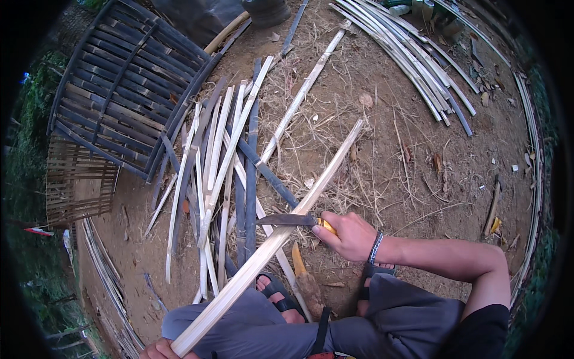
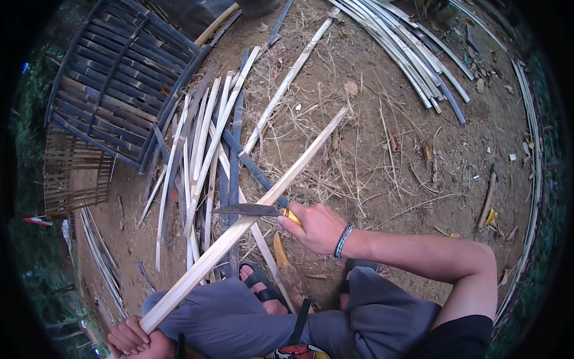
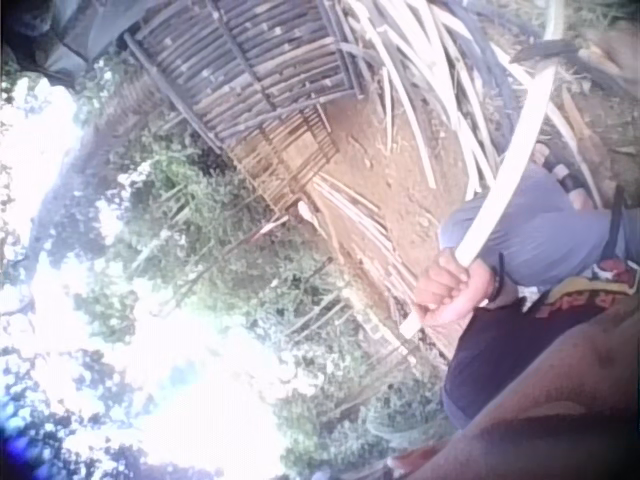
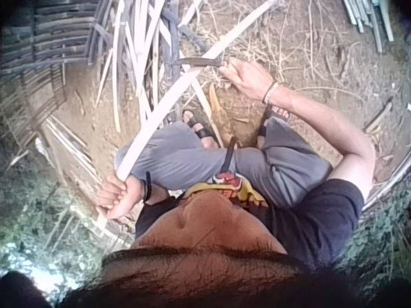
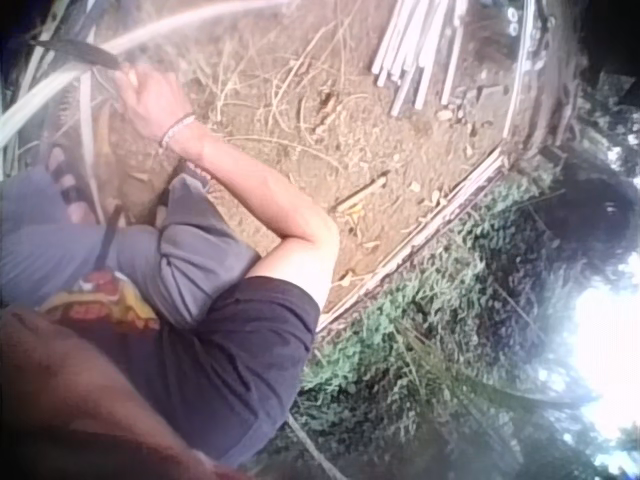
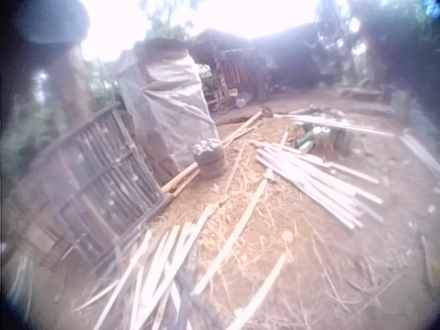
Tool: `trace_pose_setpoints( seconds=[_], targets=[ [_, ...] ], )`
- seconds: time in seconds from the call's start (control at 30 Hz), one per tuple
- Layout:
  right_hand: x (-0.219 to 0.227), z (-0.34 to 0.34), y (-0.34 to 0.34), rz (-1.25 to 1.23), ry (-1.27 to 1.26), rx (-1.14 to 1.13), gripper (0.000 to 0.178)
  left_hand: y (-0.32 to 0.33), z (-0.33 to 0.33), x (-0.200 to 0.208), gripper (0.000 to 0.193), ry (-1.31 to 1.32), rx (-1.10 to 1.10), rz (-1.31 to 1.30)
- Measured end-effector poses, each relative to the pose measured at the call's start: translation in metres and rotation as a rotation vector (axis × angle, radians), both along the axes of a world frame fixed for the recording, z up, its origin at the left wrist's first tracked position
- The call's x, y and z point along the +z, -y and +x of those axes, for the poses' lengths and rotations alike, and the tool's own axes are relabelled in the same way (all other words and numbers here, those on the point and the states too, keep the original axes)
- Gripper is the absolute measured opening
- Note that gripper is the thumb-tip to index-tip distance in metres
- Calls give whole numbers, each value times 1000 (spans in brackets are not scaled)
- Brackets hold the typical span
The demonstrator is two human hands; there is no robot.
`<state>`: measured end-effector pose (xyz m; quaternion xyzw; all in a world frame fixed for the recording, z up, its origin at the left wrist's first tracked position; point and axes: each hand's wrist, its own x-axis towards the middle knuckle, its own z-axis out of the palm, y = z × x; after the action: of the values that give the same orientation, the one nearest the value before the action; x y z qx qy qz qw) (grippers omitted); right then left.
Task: The person shaves a long bamboo strip with a knife, holding the strip with one hand and using the knife to scrape or cut along its length.
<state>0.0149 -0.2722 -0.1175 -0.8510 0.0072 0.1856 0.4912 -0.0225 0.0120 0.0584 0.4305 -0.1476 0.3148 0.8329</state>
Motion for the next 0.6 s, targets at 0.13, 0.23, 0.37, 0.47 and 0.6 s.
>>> trace_pose_setpoints(
  seconds=[0.13,0.23,0.37,0.47,0.6],
  targets=[
    [11,-14,-16,33,61,113,43,0,1,1,41,-5,-39,-3],
    [-8,-3,-2,37,-9,-1,40,-1,0,1,41,-23,-32,-11],
    [1,-8,-6,29,48,44,39,0,0,1,41,-42,9,23],
    [-2,-12,-12,57,60,65,39,0,0,1,41,-28,-38,11],
    [-13,4,4,16,54,-3,39,-2,4,1,40,-42,30,-20]
  ],
)
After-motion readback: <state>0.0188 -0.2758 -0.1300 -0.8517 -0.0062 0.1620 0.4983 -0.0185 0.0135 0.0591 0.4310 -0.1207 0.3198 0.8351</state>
